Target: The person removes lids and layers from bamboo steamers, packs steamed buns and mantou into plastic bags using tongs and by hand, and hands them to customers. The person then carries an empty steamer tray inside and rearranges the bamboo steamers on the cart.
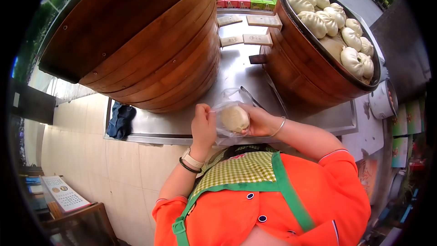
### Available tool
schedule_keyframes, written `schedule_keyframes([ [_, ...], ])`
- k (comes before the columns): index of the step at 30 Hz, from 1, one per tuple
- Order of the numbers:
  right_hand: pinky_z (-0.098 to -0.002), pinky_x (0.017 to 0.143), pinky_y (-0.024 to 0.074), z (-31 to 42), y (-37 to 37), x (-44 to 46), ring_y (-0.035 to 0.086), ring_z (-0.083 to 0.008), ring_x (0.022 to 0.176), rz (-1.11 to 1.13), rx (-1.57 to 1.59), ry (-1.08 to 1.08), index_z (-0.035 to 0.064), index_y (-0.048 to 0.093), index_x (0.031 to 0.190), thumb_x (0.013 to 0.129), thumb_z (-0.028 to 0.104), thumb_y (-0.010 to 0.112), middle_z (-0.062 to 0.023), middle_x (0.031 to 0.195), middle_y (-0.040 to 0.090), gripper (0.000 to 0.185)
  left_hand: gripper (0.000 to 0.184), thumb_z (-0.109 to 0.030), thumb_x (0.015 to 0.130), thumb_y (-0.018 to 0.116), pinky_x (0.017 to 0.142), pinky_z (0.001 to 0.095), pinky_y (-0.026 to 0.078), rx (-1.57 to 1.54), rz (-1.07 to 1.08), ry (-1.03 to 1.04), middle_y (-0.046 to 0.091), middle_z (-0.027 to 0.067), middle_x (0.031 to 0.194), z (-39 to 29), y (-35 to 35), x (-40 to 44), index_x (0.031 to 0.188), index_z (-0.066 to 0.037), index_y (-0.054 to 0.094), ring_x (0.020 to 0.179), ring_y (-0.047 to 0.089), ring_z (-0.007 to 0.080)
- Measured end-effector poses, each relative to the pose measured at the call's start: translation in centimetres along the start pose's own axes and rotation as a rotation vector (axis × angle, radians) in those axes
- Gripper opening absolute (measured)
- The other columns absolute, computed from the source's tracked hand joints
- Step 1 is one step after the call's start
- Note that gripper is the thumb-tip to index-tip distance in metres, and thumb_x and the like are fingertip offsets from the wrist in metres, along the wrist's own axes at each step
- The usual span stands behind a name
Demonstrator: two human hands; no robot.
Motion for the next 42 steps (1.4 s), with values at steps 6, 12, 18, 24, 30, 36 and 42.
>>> schedule_keyframes([
  [6,-0.0349,0.088,0.043,0.4,-2.1,-5.1,0.052,-0.0302,0.105,-0.394,-0.686,-0.36,-0.0009,0.033,0.129,0.086,0.021,0.052,-0.017,0.123,0.045,0.051,0.015,-0.014,0.087,0.049,0.058,0.0318,0.043,-0.003,0.032,-0.156,0.057,0.0132,0.071,4.5,0.4,1.0,0.096,-0.003,0.049,0.062,0.056,0.0243],
  [12,-0.0383,0.096,0.0347,-2.8,-7.5,-11.1,0.039,-0.0378,0.115,-1.095,-1.707,-0.524,-0.0028,0.03,0.13,0.073,0.022,0.064,-0.0235,0.122,0.042,0.071,0.025,-0.02,0.083,0.055,0.067,0.0337,0.045,-0.078,0.23,-0.241,0.06,0.0132,0.083,4.4,-1.2,1.1,0.1,-0.001,0.051,0.076,0.058,0.021],
  [18,-0.0381,0.072,0.0466,-3.7,-9.7,-10.7,0.056,-0.0307,0.084,-1.028,-1.494,-0.619,-0.0026,0.034,0.125,0.07,0.013,0.057,-0.018,0.099,0.053,0.062,0.032,-0.025,0.078,0.059,0.071,0.0378,0.044,0.349,0.491,0.022,0.058,0.0152,0.085,2.7,0.8,4.5,0.098,0.0,0.052,0.084,0.058,0.0297],
  [24,-0.0267,0.054,0.0441,1.4,0.4,-25.1,0.046,-0.014,0.057,-1.3,-1.551,-1.071,0.0071,0.037,0.131,0.067,0.019,0.073,-0.0078,0.089,0.054,0.074,0.013,-0.014,0.085,0.053,0.063,0.0265,0.044,-0.004,0.6,-0.174,0.058,0.0065,0.079,6.0,3.0,2.9,0.084,-0.001,0.052,0.071,0.055,0.014],
  [30,-0.0351,0.073,0.0457,12.9,2.3,-34.6,0.055,-0.0283,0.083,-1.516,-1.92,-0.784,0.0075,0.04,0.128,0.072,0.025,0.07,-0.0133,0.098,0.056,0.066,0.01,-0.008,0.086,0.046,0.068,0.027,0.044,-0.284,0.311,-0.234,0.06,0.0077,0.081,5.7,5.3,3.1,0.09,-0.001,0.051,0.074,0.055,0.0141],
  [36,-0.0366,0.075,0.0447,18.9,2.2,-32.8,0.055,-0.0296,0.086,-1.304,-2.339,-0.555,0.0081,0.043,0.125,0.07,0.019,0.07,-0.0136,0.094,0.057,0.062,0.01,-0.009,0.086,0.048,0.068,0.0271,0.042,-0.181,0.175,-0.068,0.056,0.0083,0.079,3.3,4.5,3.6,0.089,0.0,0.05,0.075,0.052,0.0154],
  [42,-0.0381,0.074,0.0448,19.7,3.5,-32.4,0.056,-0.0327,0.086,-1.247,-2.288,-0.437,0.0036,0.051,0.112,0.077,0.024,0.064,-0.016,0.091,0.06,0.043,0.018,-0.011,0.08,0.057,0.072,0.0299,0.042,0.004,0.122,-0.058,0.054,0.012,0.087,3.8,4.1,4.1,0.092,0.001,0.052,0.08,0.052,0.0207],
])
Point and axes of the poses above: each hand's wrist, its own x-axis towards the middle knuckle, its own y-axis out of the palm, z = x × y, the point moved 2 cm from there along x, towards the middle knuckle
